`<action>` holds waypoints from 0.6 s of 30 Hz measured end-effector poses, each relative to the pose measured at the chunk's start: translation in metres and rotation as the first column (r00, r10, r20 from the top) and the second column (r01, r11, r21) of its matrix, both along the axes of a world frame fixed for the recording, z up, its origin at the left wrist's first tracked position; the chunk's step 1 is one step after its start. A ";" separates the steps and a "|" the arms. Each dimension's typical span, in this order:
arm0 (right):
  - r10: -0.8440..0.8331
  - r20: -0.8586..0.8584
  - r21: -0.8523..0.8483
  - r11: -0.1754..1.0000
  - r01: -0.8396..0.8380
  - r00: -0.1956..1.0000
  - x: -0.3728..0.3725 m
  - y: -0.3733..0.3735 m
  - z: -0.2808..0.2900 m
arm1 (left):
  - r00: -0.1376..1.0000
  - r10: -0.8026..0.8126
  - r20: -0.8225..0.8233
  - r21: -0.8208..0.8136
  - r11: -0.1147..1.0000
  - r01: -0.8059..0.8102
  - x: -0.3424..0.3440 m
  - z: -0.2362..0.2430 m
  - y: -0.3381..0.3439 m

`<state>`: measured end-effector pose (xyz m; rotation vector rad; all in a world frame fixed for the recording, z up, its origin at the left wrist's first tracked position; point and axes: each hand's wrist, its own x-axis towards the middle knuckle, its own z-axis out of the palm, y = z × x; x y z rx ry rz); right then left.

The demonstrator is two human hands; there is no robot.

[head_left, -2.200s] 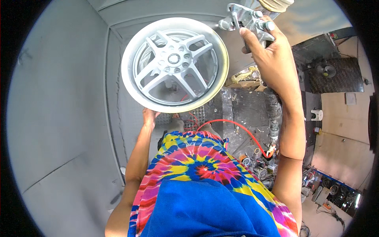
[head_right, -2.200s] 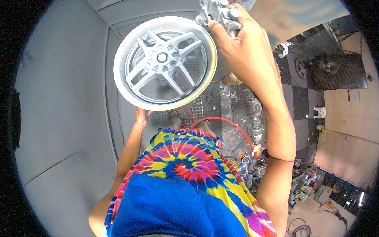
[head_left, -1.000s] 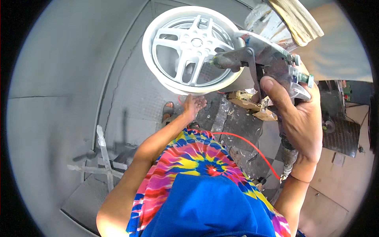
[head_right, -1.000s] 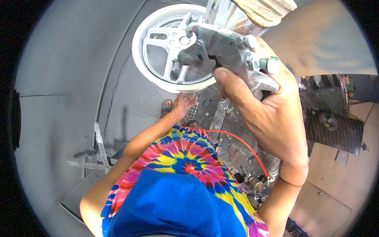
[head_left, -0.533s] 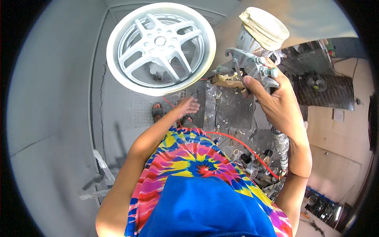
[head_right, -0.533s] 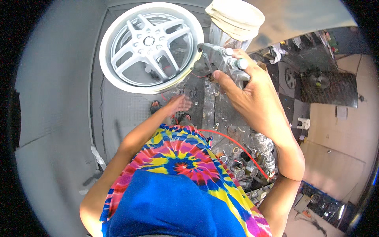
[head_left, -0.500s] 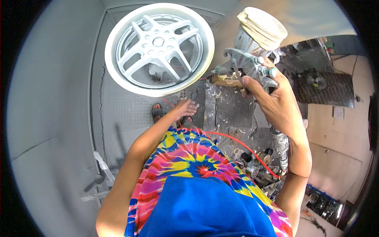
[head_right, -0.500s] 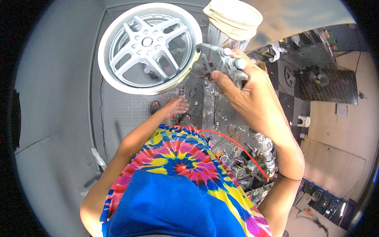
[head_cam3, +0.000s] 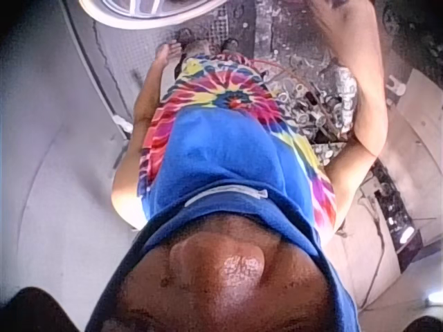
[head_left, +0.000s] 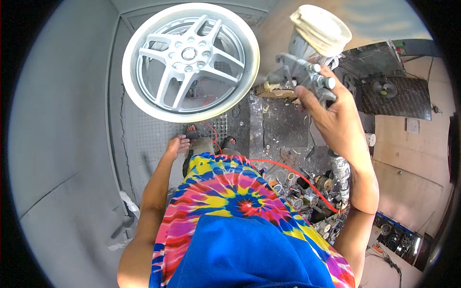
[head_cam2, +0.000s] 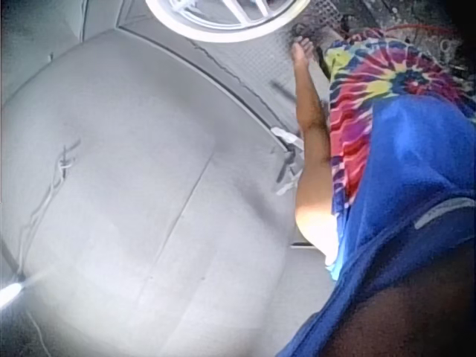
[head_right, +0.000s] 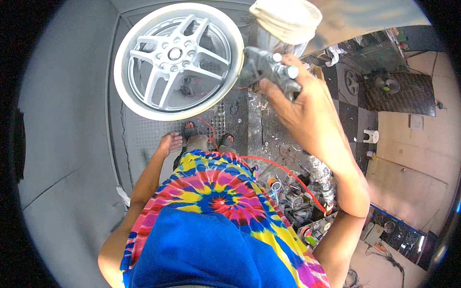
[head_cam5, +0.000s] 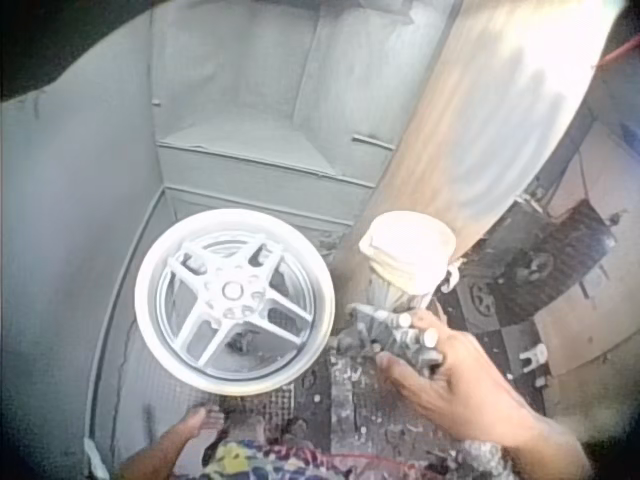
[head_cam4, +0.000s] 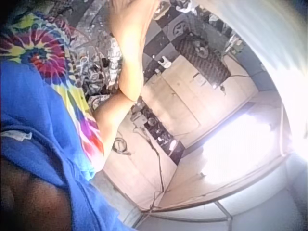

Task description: The recorder is spray painting a car wheel rim and then cleaning the spray gun equipment.

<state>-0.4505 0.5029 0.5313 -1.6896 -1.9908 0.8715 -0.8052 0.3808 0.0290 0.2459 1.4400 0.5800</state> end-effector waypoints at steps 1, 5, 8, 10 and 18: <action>-0.050 0.011 -0.050 0.997 0.051 0.999 0.001 0.002 0.003 | 1.000 0.023 -0.001 -0.021 1.000 -0.023 -0.005 0.000 0.000; -0.060 -0.028 0.078 0.995 0.062 0.998 0.003 0.006 0.000 | 0.994 0.112 -0.020 0.091 0.990 -0.109 -0.024 0.005 0.018; -0.007 -0.027 0.087 0.996 0.010 1.000 0.003 0.006 -0.005 | 0.957 0.291 -0.008 0.192 0.939 -0.285 -0.043 0.022 0.042; 0.005 0.009 0.039 0.999 -0.005 1.000 0.001 0.002 -0.007 | 0.926 0.339 0.166 0.354 0.856 -0.376 -0.060 0.043 0.060; -0.048 -0.127 -0.158 0.987 0.028 0.991 -0.004 -0.014 -0.002 | 0.893 0.432 -0.129 0.471 0.819 -0.328 -0.042 0.096 0.078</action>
